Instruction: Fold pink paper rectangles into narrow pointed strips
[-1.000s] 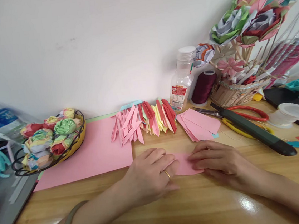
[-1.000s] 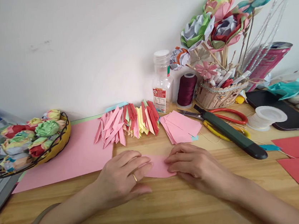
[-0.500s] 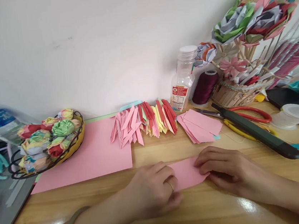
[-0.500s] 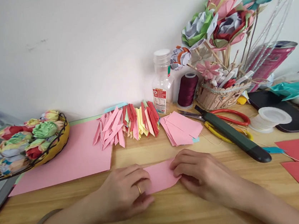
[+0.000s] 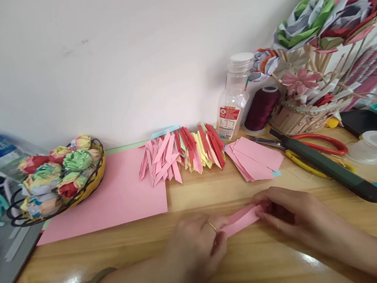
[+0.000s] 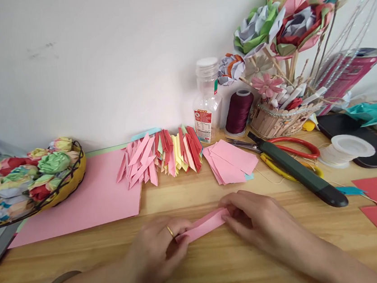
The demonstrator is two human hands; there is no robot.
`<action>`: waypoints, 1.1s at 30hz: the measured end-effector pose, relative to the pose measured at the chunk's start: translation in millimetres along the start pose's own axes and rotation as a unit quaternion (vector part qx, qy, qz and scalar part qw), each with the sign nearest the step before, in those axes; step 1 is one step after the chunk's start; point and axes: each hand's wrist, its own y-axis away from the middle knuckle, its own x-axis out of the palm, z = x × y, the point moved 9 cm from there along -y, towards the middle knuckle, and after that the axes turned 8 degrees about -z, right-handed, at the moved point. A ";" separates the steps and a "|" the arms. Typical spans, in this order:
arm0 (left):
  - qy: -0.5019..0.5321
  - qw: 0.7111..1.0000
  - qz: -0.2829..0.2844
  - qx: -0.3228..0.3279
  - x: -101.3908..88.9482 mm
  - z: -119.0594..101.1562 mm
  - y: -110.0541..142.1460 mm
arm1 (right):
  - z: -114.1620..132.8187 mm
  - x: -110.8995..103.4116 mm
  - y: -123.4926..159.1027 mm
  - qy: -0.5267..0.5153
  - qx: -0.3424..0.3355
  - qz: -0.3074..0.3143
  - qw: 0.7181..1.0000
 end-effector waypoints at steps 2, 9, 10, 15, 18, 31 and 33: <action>0.004 0.999 0.008 -0.046 2.1 9.2 0.7 | -7.2 1.8 1.2 0.000 0.035 -0.018 0.999; -0.001 0.997 0.024 -0.071 4.5 12.6 0.8 | -12.2 8.4 4.7 0.048 0.053 -0.032 0.997; -0.003 0.997 0.028 -0.073 4.9 12.9 0.6 | -10.9 8.2 5.0 0.060 0.047 -0.037 0.996; -0.037 0.995 0.048 -0.083 7.1 17.4 -1.6 | -6.3 7.3 6.6 0.105 0.024 -0.063 0.992; -0.046 0.993 0.058 -0.090 8.4 20.2 -2.7 | -4.2 8.0 6.9 0.120 0.015 -0.069 0.990; -0.062 0.991 0.079 -0.084 10.0 19.9 -3.0 | 2.1 7.2 4.8 0.119 0.008 -0.062 0.991; -0.064 0.991 0.082 -0.081 10.9 19.8 -3.3 | 2.6 7.2 4.1 0.117 0.010 -0.060 0.991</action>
